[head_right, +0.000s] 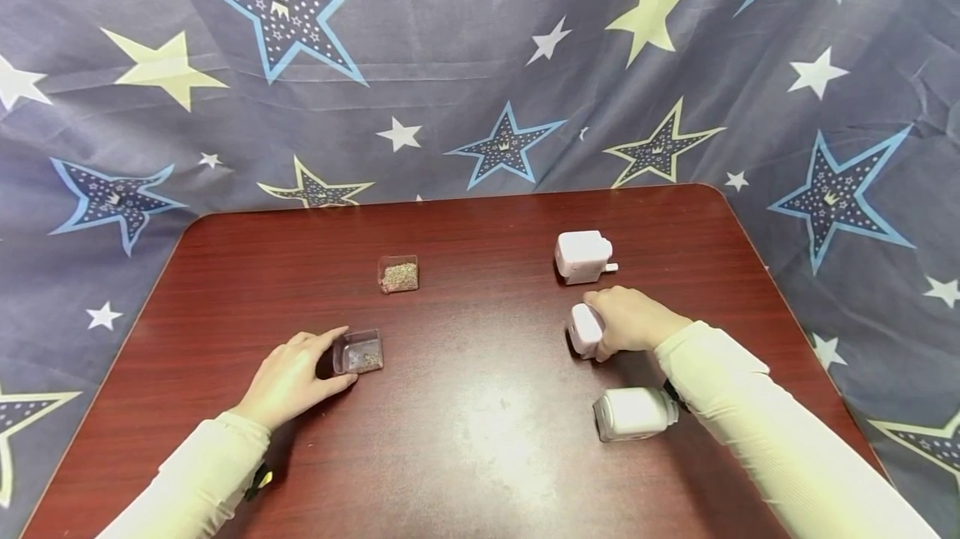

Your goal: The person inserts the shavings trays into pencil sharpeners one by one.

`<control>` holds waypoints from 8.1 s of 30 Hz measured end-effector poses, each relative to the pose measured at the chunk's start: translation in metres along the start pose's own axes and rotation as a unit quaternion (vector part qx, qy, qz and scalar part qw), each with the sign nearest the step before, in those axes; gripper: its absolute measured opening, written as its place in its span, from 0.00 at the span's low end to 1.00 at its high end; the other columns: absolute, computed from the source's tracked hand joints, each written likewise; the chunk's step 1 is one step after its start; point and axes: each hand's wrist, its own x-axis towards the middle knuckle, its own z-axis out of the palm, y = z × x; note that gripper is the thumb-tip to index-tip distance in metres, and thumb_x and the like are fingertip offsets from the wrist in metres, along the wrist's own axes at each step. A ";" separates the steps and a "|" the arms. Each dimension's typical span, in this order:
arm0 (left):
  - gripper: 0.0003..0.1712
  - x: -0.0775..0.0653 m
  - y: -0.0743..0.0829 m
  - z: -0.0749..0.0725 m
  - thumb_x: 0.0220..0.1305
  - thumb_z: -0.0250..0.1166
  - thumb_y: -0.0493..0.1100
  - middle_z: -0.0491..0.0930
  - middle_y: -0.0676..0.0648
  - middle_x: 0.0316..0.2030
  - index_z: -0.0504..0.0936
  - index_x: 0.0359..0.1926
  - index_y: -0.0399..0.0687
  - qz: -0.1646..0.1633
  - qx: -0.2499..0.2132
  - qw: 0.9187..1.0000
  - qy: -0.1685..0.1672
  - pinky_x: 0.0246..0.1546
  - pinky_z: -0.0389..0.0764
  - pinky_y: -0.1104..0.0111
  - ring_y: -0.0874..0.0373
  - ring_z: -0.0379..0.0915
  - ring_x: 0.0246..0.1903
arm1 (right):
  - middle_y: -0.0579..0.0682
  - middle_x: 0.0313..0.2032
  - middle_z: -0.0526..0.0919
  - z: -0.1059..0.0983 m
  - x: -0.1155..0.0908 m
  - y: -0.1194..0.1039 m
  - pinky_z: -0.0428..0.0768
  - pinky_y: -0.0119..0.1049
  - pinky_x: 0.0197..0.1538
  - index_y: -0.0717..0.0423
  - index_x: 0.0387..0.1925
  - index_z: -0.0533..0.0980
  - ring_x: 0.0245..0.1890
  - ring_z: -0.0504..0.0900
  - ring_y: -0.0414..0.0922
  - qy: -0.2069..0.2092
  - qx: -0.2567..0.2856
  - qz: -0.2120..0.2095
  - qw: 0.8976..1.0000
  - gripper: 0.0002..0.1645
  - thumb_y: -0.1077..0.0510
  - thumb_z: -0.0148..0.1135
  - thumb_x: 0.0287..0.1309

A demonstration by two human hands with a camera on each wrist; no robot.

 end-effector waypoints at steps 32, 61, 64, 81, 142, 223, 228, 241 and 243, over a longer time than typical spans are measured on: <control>0.42 0.008 0.028 0.014 0.46 0.74 0.59 0.87 0.42 0.43 0.82 0.59 0.41 0.034 -0.013 0.999 0.017 0.44 0.77 0.52 0.47 0.79 0.45 | 0.54 0.37 0.84 0.001 0.001 0.002 0.80 0.52 0.40 0.67 0.45 0.78 0.34 0.80 0.52 -0.004 -0.008 -0.002 1.000 0.40 0.54 0.82 0.26; 0.42 0.013 0.051 0.016 0.46 0.73 0.56 0.87 0.41 0.47 0.80 0.62 0.40 -0.004 -0.037 0.999 -0.001 0.45 0.77 0.50 0.46 0.78 0.47 | 0.49 0.31 0.81 0.000 0.000 0.001 0.80 0.50 0.35 0.61 0.38 0.76 0.30 0.78 0.49 0.002 -0.008 -0.002 1.000 0.34 0.52 0.83 0.25; 0.43 0.014 0.053 0.017 0.47 0.74 0.55 0.87 0.40 0.48 0.80 0.63 0.40 -0.010 -0.042 0.999 -0.001 0.46 0.78 0.49 0.44 0.78 0.48 | 0.49 0.31 0.81 0.000 0.000 0.001 0.80 0.50 0.36 0.61 0.38 0.76 0.30 0.79 0.49 0.003 -0.008 -0.001 1.000 0.34 0.53 0.83 0.25; 0.44 0.021 0.071 0.020 0.48 0.74 0.54 0.86 0.39 0.52 0.78 0.66 0.40 -0.035 -0.079 0.996 -0.015 0.50 0.77 0.46 0.42 0.78 0.52 | 0.48 0.30 0.80 0.000 -0.001 0.002 0.79 0.50 0.35 0.59 0.37 0.76 0.29 0.78 0.49 0.001 -0.001 0.000 1.000 0.33 0.53 0.82 0.25; 0.44 0.067 0.147 0.029 0.50 0.73 0.54 0.85 0.41 0.54 0.77 0.67 0.40 0.061 -0.108 0.991 -0.045 0.51 0.78 0.50 0.45 0.78 0.51 | 0.49 0.31 0.81 0.001 0.002 0.004 0.79 0.51 0.36 0.62 0.41 0.78 0.31 0.79 0.50 -0.001 -0.004 0.003 1.000 0.36 0.52 0.83 0.25; 0.41 0.105 0.222 0.065 0.46 0.69 0.72 0.89 0.51 0.40 0.83 0.53 0.49 0.138 0.041 0.988 -0.054 0.38 0.76 0.60 0.53 0.76 0.40 | 0.50 0.32 0.82 0.002 0.004 0.003 0.80 0.51 0.37 0.63 0.43 0.78 0.32 0.80 0.50 -0.004 -0.008 0.012 1.000 0.38 0.51 0.82 0.25; 0.41 0.106 0.227 0.066 0.46 0.68 0.72 0.89 0.52 0.40 0.83 0.53 0.49 0.142 0.048 0.987 -0.051 0.40 0.76 0.60 0.54 0.76 0.41 | 0.51 0.33 0.83 0.002 0.004 0.003 0.80 0.51 0.37 0.64 0.45 0.78 0.32 0.80 0.51 -0.005 -0.007 0.008 1.000 0.39 0.51 0.82 0.26; 0.38 0.109 0.236 0.071 0.45 0.69 0.71 0.89 0.50 0.38 0.82 0.47 0.48 0.142 0.036 0.989 -0.033 0.36 0.78 0.61 0.53 0.76 0.38 | 0.51 0.33 0.82 0.001 0.004 0.003 0.80 0.51 0.38 0.63 0.43 0.78 0.32 0.80 0.50 -0.004 -0.008 0.013 1.000 0.38 0.51 0.82 0.26; 0.38 0.109 0.236 0.071 0.46 0.70 0.70 0.89 0.50 0.40 0.82 0.49 0.47 0.140 0.031 0.989 -0.034 0.36 0.79 0.61 0.53 0.76 0.39 | 0.50 0.32 0.82 0.002 0.004 0.003 0.80 0.51 0.37 0.63 0.43 0.78 0.31 0.79 0.50 -0.002 -0.009 0.014 1.000 0.37 0.51 0.82 0.26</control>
